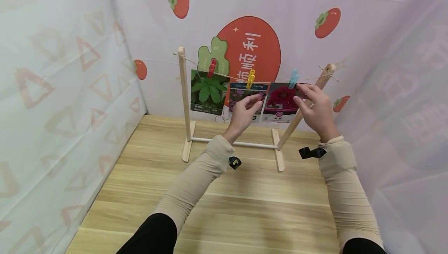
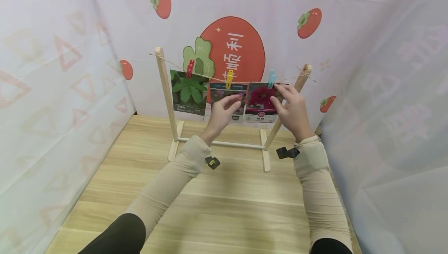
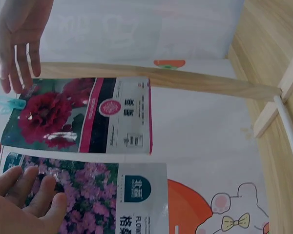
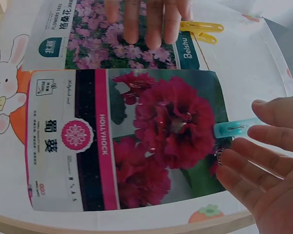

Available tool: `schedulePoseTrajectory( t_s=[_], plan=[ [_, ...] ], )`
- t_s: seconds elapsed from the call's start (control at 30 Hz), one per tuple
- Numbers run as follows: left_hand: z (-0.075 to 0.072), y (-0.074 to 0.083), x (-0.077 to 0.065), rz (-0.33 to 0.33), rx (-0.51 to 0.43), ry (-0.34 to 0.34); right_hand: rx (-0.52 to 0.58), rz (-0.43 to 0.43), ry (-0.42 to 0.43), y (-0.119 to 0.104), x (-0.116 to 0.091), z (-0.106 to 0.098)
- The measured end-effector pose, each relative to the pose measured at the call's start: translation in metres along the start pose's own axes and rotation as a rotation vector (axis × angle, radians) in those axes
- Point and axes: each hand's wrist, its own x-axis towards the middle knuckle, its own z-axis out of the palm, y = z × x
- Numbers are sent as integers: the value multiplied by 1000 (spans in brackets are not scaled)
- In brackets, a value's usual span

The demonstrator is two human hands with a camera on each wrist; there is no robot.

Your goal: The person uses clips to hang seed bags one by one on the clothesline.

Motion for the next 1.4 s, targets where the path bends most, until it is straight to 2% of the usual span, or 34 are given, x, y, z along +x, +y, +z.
schedulePoseTrajectory(
  t_s=[0.27,0.6,1.0,1.4],
  plan=[
    [-14,3,-6,44,68,-57,-10,46,-23,0,-11,7],
    [-36,-11,-16,34,78,-50,19,41,-47,-3,-22,18],
    [-57,-23,-32,-33,106,-47,24,21,-73,-2,-40,37],
    [-71,-37,-52,-118,137,-36,68,156,-206,-5,-65,62]
  ],
)
